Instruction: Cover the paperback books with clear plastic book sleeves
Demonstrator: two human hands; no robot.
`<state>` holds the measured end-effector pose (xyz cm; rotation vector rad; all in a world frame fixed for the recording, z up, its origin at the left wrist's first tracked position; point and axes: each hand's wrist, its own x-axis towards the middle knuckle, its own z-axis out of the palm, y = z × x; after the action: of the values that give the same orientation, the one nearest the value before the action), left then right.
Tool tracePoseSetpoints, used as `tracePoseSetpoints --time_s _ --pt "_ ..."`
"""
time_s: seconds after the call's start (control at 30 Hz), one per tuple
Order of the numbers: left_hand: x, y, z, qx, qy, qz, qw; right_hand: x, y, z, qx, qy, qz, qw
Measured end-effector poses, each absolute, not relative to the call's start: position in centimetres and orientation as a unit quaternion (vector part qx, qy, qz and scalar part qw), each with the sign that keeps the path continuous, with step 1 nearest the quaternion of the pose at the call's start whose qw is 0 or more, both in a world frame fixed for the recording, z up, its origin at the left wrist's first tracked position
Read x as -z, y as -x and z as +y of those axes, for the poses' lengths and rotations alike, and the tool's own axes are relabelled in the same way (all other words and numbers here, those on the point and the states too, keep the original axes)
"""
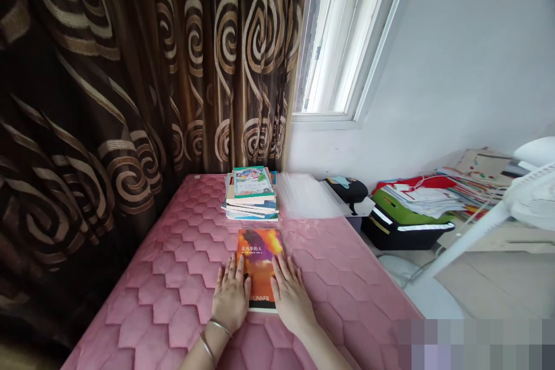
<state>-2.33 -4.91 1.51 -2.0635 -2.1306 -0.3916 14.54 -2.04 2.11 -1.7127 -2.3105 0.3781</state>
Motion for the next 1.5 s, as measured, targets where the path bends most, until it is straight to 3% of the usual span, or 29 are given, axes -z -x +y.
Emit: tracePoseSetpoints --time_s 0.3,0.6,0.77,0.93,1.17,1.5 --pt "-2.2 2.3 -4.9 0.103 0.683 -0.721 0.053 -3.0 -14.7 -0.5 -0.153 0.656 -0.714 0.191" --pt "-2.9 1.7 -5.1 0.119 0.658 -0.739 0.085 -5.4 -16.6 1.1 -0.347 0.661 -0.634 0.200" --pt "-3.1 1.1 -5.3 0.120 0.678 -0.717 0.104 -5.6 -16.5 0.3 -0.471 0.595 -0.592 0.272" --pt "-3.4 1.4 -5.3 0.120 0.707 -0.695 0.056 -4.4 -16.1 -0.2 -0.564 0.550 -0.514 0.339" --pt "-3.7 1.8 -5.3 0.115 0.708 -0.697 0.002 -2.8 -16.2 0.0 -0.602 0.518 -0.485 0.366" --pt "-5.2 0.1 -5.3 0.136 0.724 -0.674 0.054 -2.7 -16.2 0.0 -0.551 0.523 -0.529 0.378"
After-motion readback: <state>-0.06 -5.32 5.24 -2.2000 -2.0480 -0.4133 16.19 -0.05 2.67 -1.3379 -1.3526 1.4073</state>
